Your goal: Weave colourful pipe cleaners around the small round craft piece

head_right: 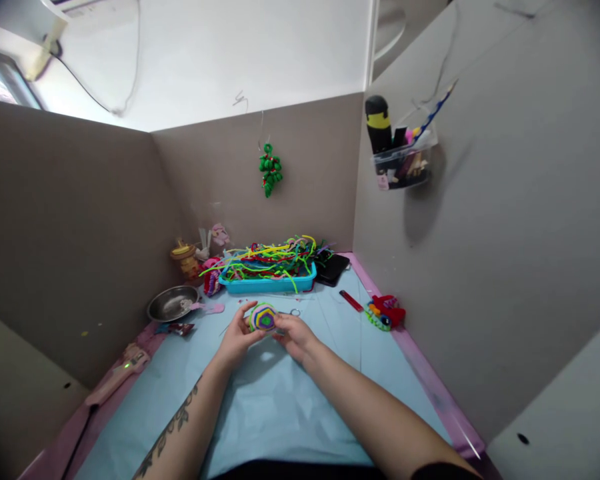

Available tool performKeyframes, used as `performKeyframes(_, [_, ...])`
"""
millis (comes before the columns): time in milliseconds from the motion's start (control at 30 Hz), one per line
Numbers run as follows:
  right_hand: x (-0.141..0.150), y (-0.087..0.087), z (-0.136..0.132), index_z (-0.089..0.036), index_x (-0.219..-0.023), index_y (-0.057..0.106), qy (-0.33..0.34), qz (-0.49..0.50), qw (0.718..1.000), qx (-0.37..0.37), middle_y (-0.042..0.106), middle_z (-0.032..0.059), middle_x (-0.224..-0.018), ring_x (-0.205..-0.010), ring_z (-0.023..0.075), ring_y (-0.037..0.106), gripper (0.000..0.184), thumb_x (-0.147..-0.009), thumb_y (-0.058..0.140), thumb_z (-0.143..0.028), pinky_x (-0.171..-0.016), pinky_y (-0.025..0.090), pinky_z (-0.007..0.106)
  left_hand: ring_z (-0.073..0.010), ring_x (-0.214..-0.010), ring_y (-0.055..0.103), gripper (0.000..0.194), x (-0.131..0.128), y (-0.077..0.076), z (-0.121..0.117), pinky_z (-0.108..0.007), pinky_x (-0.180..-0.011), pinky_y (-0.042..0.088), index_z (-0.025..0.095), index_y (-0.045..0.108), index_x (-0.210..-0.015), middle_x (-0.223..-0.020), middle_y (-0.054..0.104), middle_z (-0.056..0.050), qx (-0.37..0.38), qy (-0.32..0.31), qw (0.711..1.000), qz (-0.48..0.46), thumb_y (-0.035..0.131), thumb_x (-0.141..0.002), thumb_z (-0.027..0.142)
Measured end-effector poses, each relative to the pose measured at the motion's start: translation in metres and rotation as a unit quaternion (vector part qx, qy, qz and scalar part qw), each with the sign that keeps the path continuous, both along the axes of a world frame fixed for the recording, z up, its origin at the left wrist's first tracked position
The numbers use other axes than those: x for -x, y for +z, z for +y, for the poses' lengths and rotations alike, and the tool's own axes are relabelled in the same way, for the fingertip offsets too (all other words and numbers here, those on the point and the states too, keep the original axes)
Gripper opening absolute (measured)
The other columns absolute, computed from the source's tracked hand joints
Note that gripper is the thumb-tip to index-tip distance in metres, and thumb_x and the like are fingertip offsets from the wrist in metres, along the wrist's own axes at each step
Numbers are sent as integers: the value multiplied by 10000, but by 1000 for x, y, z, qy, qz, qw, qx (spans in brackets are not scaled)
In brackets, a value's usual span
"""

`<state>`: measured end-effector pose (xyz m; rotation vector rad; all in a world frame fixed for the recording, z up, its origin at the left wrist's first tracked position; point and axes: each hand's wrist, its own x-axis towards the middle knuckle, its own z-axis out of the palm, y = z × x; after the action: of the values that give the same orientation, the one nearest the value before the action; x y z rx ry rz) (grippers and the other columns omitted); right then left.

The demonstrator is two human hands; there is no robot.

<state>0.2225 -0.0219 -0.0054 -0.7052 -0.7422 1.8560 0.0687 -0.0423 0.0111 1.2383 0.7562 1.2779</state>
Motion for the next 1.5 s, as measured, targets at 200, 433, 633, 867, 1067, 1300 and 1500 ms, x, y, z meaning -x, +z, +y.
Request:
performKeyframes(200, [1, -2, 1, -178, -772, 670, -1, 64, 998, 29, 691, 26, -798, -747, 172, 593, 223, -605, 772, -287, -650, 416, 283, -238, -993, 614, 980, 0, -2, 0, -340, -868, 438, 201, 226, -1385, -1098, 644, -131, 19, -31, 999, -38, 792, -585, 160])
performKeyframes(433, [3, -6, 2, -187, -739, 648, -19, 83, 995, 51, 673, -6, -741, -688, 132, 570, 165, -637, 760, -253, -624, 410, 254, -220, -903, 656, 1120, -15, 0, -3, -382, -866, 441, 237, -51, -1437, -948, 707, -98, -11, 37, 999, -28, 751, -657, 178])
performKeyframes(633, [4, -2, 0, -184, -774, 656, -13, 82, 995, 51, 675, 7, -777, -730, 153, 570, 147, -650, 722, -228, -639, 405, 271, -212, -890, 661, 1071, -15, 3, -8, -369, -873, 447, 223, 22, -1442, -913, 714, -87, -52, 96, 993, 39, 747, -655, 181])
performKeyframes(867, [4, -2, -2, -193, -743, 640, -26, 66, 996, 46, 672, 9, -755, -716, 155, 570, 177, -628, 755, -263, -627, 394, 267, -211, -951, 642, 1082, -12, 1, -4, -354, -902, 429, 192, 8, -1437, -1008, 692, -114, -28, 42, 999, 7, 751, -651, 220])
performKeyframes(1067, [5, -1, -5, -191, -711, 633, -37, 40, 998, 28, 673, 10, -741, -711, 153, 563, 265, -562, 810, -321, -622, 387, 260, -185, -779, 669, 1009, -14, -2, -2, -319, -787, 467, 170, 92, -1409, -864, 720, -88, 16, 86, 996, 16, 753, -650, 244])
performKeyframes(1300, [8, 2, -8, -178, -767, 661, -38, -29, 999, -21, 669, 32, -785, -741, 169, 556, 332, -589, 761, -439, -614, 377, 266, -173, -731, 662, 909, -10, -2, -1, -297, -752, 465, 149, 234, -1350, -806, 712, -76, 53, 106, 993, -11, 771, -624, 255])
performKeyframes(1500, [2, 0, 0, -203, -798, 662, -132, -112, 981, -92, 645, 22, -860, -823, 185, 537, 270, -609, 755, -372, -663, 377, 269, -90, -520, 556, 793, -1, -4, 5, -201, -548, 396, 174, 328, -1319, -601, 592, 54, 78, 126, 986, -81, 747, -655, 284])
